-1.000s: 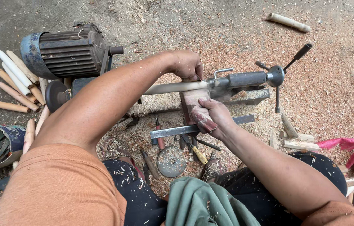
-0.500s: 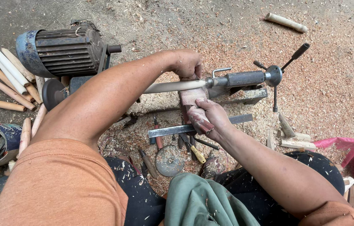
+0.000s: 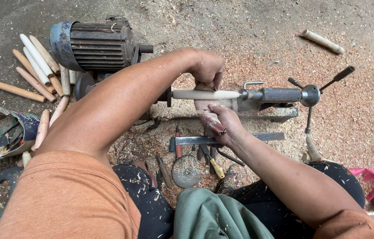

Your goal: The person mounts a rectangular wooden blank onto a lathe, secures it, and uses a chisel to shape the rotating wood into a cylindrical rod. They then sand the finished piece while it spins and remove it from the lathe.

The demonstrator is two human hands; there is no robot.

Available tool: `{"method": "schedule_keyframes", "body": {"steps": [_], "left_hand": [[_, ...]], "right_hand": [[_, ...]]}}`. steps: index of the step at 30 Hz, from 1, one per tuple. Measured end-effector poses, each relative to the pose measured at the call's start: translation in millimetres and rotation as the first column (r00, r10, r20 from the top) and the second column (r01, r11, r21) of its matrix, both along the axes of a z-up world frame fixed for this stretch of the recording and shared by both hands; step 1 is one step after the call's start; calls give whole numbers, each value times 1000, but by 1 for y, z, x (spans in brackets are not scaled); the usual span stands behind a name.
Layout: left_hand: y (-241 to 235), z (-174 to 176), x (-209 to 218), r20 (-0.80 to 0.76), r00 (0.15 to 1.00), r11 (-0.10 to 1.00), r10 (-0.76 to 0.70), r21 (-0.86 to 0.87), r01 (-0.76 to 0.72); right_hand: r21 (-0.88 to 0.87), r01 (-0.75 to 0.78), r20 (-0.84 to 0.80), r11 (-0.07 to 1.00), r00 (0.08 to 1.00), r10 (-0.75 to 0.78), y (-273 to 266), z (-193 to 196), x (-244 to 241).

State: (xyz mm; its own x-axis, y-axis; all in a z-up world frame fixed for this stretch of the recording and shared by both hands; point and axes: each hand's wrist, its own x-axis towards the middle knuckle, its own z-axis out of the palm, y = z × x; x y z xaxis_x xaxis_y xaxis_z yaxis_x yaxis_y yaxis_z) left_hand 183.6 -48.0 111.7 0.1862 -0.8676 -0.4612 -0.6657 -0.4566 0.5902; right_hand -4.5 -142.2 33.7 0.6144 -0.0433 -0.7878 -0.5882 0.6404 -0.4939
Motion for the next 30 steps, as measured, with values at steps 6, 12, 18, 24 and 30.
{"method": "schedule_keyframes", "body": {"steps": [6, 12, 18, 24, 30], "left_hand": [[24, 4, 10, -171, 978, 988, 121, 114, -103], [38, 0, 19, -190, 963, 972, 191, 171, -159], [41, -14, 26, -134, 982, 972, 135, 208, -105], [36, -35, 27, -179, 968, 955, 173, 271, -120], [29, -42, 20, -216, 952, 961, 216, 219, -168]], "right_hand": [[3, 56, -92, 998, 994, -55, 26, 6, 9], [7, -22, -30, 1000, 999, 22, 47, 4, 10], [288, 125, -96, 949, 990, -101, 60, -2, 9], [128, 70, -137, 989, 989, -53, 58, 11, -6], [295, 140, -66, 945, 990, -126, 42, 5, -14]]}}
